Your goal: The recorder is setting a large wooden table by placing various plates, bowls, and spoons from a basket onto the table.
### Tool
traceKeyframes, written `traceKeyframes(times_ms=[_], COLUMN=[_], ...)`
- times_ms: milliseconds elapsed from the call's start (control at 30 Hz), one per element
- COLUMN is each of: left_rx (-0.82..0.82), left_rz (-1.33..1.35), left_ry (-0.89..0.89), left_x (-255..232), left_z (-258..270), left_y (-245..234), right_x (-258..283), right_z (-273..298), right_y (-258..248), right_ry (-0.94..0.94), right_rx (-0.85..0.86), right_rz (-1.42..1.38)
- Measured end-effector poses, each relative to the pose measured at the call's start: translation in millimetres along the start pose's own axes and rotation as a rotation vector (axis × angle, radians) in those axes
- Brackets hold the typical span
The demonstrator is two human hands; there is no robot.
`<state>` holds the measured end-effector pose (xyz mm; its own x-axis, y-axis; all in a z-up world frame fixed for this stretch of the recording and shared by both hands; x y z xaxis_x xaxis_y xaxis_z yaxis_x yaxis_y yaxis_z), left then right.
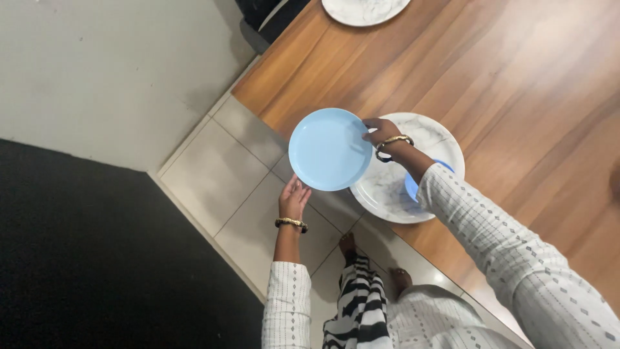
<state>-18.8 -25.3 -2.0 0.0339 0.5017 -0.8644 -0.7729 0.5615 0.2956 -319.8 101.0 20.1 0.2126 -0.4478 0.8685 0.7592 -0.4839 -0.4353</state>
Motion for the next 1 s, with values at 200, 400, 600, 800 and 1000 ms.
traceKeyframes(times_ms=[200, 400, 600, 800, 1000], left_rx=[0.040, 0.115, 0.157, 0.155, 0.174], left_rz=[0.085, 0.080, 0.062, 0.064, 0.021], left_ry=[-0.142, -0.216, -0.251, -0.268, -0.246], left_x=[38.6, 24.6, 22.9, 16.3, 21.1], left_z=[-119.0, -135.9, -126.3, -114.9, -109.1], left_y=[-41.0, -38.4, -29.5, -16.6, -8.7], right_x=[-30.5, -76.8, -63.7, -56.7, -56.4], right_z=[-93.9, -138.1, -119.7, -107.7, -103.2], right_y=[30.0, 43.5, 34.0, 36.0, 33.1], right_ry=[0.239, 0.245, 0.243, 0.278, 0.301], right_rx=[-0.005, -0.010, -0.048, -0.073, -0.083], right_rz=[-0.042, 0.090, 0.103, 0.082, 0.145])
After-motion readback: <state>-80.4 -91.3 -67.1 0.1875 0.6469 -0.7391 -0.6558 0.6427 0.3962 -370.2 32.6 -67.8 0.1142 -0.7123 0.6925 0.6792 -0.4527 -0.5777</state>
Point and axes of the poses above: each hand's wrist, its own z-axis away from the middle knuckle, its own y-axis out of the palm, x = y × z, the point moved 1 cm from there along -z, towards the middle knuckle, and after that the axes turned 3 degrees about x, right-handed, at the moved point
